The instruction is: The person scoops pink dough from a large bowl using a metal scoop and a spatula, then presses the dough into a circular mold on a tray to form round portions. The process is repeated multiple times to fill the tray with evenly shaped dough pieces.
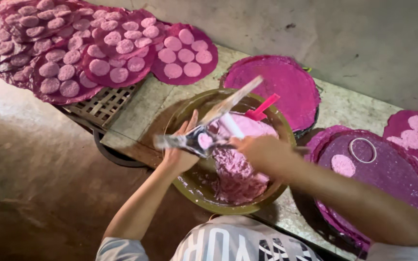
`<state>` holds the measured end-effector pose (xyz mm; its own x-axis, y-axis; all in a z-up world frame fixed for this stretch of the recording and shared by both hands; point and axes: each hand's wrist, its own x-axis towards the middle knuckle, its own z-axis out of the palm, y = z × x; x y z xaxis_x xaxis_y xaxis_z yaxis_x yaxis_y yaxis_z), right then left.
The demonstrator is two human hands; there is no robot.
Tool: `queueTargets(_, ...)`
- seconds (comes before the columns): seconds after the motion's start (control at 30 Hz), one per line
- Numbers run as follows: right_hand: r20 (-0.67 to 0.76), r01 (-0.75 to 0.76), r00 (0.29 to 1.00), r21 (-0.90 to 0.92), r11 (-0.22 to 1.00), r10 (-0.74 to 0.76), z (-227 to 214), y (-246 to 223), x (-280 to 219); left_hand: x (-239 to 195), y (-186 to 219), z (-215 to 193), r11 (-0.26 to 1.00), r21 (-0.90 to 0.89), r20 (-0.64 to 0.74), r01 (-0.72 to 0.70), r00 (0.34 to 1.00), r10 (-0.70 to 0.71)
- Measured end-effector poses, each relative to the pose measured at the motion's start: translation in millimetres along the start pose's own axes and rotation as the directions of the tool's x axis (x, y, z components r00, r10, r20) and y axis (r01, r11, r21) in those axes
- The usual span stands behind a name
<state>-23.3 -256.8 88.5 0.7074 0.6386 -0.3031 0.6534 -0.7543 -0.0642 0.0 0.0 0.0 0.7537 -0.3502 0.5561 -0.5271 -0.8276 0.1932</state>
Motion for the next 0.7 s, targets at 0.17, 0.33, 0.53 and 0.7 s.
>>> queueTargets(0.17, -0.089, 0.102, 0.986, -0.369, 0.924, -0.145, -6, -33, -23, -14, -15, -20, 0.836, -0.271, 0.461, 0.476, 0.827, -0.321)
queueTargets(0.33, 0.005, -0.191, 0.981, -0.167, 0.967, 0.194, 18, 0, -60, -31, -70, -27, 0.553, -0.721, 0.114, 0.417, 0.859, -0.500)
queueTargets(0.53, -0.406, 0.166, 0.914, 0.343, 0.925, -0.014, 48, 33, -61, -52, 13, 17, -0.322, -0.829, 0.557, 0.458, 0.733, -0.392)
queueTargets(0.7, -0.498, 0.790, 0.596, 0.222, -0.571, 0.630, 46, 40, -112, -51, 182, 55, -0.684, -0.439, 0.753, 0.582, 0.654, 0.073)
